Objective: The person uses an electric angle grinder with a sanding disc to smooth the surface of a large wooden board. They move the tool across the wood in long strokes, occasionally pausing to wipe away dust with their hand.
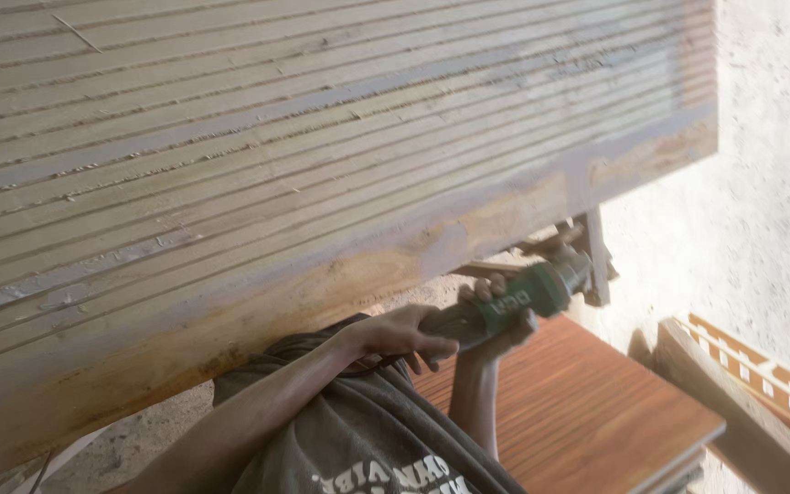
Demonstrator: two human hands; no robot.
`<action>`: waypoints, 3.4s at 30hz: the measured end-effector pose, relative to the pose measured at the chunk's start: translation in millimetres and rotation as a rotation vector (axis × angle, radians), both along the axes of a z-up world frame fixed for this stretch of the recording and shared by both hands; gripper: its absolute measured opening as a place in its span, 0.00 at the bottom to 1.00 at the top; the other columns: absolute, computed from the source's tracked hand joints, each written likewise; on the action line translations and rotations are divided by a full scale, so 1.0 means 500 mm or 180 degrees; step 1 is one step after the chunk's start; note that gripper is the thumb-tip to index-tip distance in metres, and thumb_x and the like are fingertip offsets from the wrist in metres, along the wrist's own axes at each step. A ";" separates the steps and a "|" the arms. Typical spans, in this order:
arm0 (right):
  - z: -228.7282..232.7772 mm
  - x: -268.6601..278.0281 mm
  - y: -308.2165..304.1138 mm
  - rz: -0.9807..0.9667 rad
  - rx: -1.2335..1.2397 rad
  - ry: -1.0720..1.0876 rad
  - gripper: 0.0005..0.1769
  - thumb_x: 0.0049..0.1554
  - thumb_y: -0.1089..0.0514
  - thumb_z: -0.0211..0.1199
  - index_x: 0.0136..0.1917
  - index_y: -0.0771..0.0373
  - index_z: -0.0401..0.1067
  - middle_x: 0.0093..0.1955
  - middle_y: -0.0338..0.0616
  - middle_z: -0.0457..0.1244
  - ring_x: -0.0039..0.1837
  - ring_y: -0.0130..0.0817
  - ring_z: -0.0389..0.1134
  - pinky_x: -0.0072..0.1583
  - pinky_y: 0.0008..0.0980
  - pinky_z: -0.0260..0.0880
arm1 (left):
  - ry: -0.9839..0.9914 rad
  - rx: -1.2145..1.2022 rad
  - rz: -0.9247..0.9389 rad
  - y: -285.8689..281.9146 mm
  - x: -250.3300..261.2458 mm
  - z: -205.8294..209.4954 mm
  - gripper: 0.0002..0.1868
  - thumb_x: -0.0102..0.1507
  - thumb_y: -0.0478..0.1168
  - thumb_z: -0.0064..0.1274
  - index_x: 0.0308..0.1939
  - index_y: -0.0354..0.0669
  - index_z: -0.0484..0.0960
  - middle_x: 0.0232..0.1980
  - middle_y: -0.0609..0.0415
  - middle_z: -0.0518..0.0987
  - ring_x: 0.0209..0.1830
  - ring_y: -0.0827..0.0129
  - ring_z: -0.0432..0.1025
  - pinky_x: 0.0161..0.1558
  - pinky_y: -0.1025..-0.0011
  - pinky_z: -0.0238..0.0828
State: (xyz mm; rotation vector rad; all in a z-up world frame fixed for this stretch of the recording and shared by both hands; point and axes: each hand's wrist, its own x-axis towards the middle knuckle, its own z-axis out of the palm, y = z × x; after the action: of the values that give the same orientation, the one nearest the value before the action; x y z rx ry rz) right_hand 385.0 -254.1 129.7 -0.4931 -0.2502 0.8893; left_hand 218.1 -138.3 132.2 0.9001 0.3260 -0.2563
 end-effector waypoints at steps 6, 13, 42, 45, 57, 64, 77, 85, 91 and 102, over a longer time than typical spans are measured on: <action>0.025 -0.074 -0.017 -0.0015 -0.0594 0.0162 0.32 0.58 0.46 0.66 0.68 0.65 0.62 0.54 0.50 0.65 0.58 0.41 0.69 0.62 0.46 0.75 | -0.0387 -0.0056 0.0311 -0.049 -0.035 0.024 0.22 0.56 0.43 0.67 0.45 0.29 0.80 0.33 0.50 0.81 0.28 0.71 0.77 0.31 0.73 0.78; 0.075 -0.081 0.011 -0.0955 -0.2510 -0.0132 0.28 0.56 0.53 0.66 0.66 0.65 0.64 0.54 0.52 0.66 0.51 0.42 0.71 0.50 0.41 0.77 | 0.0163 0.1291 0.0449 -0.047 -0.065 0.073 0.20 0.53 0.44 0.67 0.42 0.34 0.83 0.32 0.49 0.84 0.29 0.69 0.79 0.35 0.69 0.77; -0.051 0.728 0.271 -0.0080 -0.2865 0.0516 0.26 0.52 0.57 0.68 0.60 0.68 0.65 0.45 0.52 0.66 0.41 0.43 0.71 0.43 0.44 0.77 | 0.1236 0.2426 0.1025 0.127 0.717 0.050 0.29 0.48 0.50 0.66 0.42 0.28 0.80 0.33 0.39 0.84 0.37 0.52 0.82 0.41 0.58 0.78; -0.070 0.788 0.299 0.0022 -0.2751 0.0689 0.25 0.53 0.57 0.67 0.61 0.67 0.65 0.45 0.51 0.65 0.41 0.42 0.71 0.44 0.44 0.78 | 0.1269 0.2375 0.1082 0.155 0.774 0.060 0.28 0.48 0.49 0.66 0.42 0.28 0.80 0.33 0.38 0.83 0.37 0.52 0.82 0.42 0.58 0.78; -0.154 0.883 0.427 0.0233 -0.2389 0.0866 0.23 0.56 0.54 0.64 0.59 0.69 0.64 0.43 0.52 0.64 0.43 0.44 0.70 0.44 0.44 0.77 | 0.1465 0.2098 0.0849 0.322 0.882 0.008 0.25 0.48 0.47 0.69 0.40 0.32 0.81 0.31 0.42 0.83 0.30 0.61 0.80 0.33 0.64 0.76; -0.140 0.891 0.480 -0.0279 -0.2838 0.0886 0.25 0.55 0.57 0.63 0.62 0.71 0.62 0.46 0.53 0.65 0.44 0.45 0.72 0.45 0.44 0.78 | 0.1492 0.1754 0.0528 0.390 0.905 0.000 0.18 0.50 0.44 0.65 0.37 0.36 0.81 0.25 0.52 0.82 0.22 0.72 0.78 0.24 0.71 0.76; -0.140 0.884 0.495 -0.0150 -0.3055 0.0866 0.23 0.55 0.55 0.64 0.60 0.67 0.64 0.44 0.52 0.64 0.43 0.44 0.71 0.44 0.44 0.78 | 0.1493 0.1572 0.0375 0.425 0.890 0.026 0.14 0.51 0.45 0.64 0.29 0.37 0.83 0.20 0.54 0.80 0.17 0.74 0.74 0.19 0.72 0.69; -0.140 0.799 0.494 -0.0137 -0.3069 0.0978 0.21 0.56 0.55 0.64 0.59 0.65 0.65 0.45 0.48 0.64 0.44 0.43 0.71 0.44 0.46 0.78 | 0.1691 0.1617 0.0319 0.425 0.815 0.030 0.16 0.51 0.44 0.64 0.30 0.32 0.83 0.20 0.51 0.80 0.17 0.72 0.75 0.19 0.71 0.71; -0.112 0.688 0.491 -0.0031 -0.3127 0.1052 0.23 0.56 0.57 0.67 0.59 0.69 0.65 0.47 0.51 0.64 0.45 0.43 0.71 0.45 0.46 0.78 | 0.1934 0.1709 0.0142 0.412 0.711 0.028 0.20 0.51 0.45 0.64 0.38 0.32 0.82 0.22 0.49 0.82 0.17 0.69 0.76 0.19 0.70 0.72; -0.016 0.495 0.462 0.0649 -0.2974 0.1203 0.25 0.55 0.59 0.66 0.62 0.66 0.61 0.47 0.50 0.64 0.45 0.44 0.71 0.46 0.46 0.78 | 0.2596 0.1694 0.0500 0.321 0.531 0.143 0.25 0.51 0.48 0.70 0.44 0.34 0.83 0.25 0.47 0.83 0.23 0.64 0.77 0.29 0.61 0.76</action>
State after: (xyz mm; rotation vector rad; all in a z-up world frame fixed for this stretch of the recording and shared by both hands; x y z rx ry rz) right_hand 632.3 -23.2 121.7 -1.1536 0.5025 1.2602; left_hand 483.7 22.1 203.5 1.2572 1.2596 -0.3947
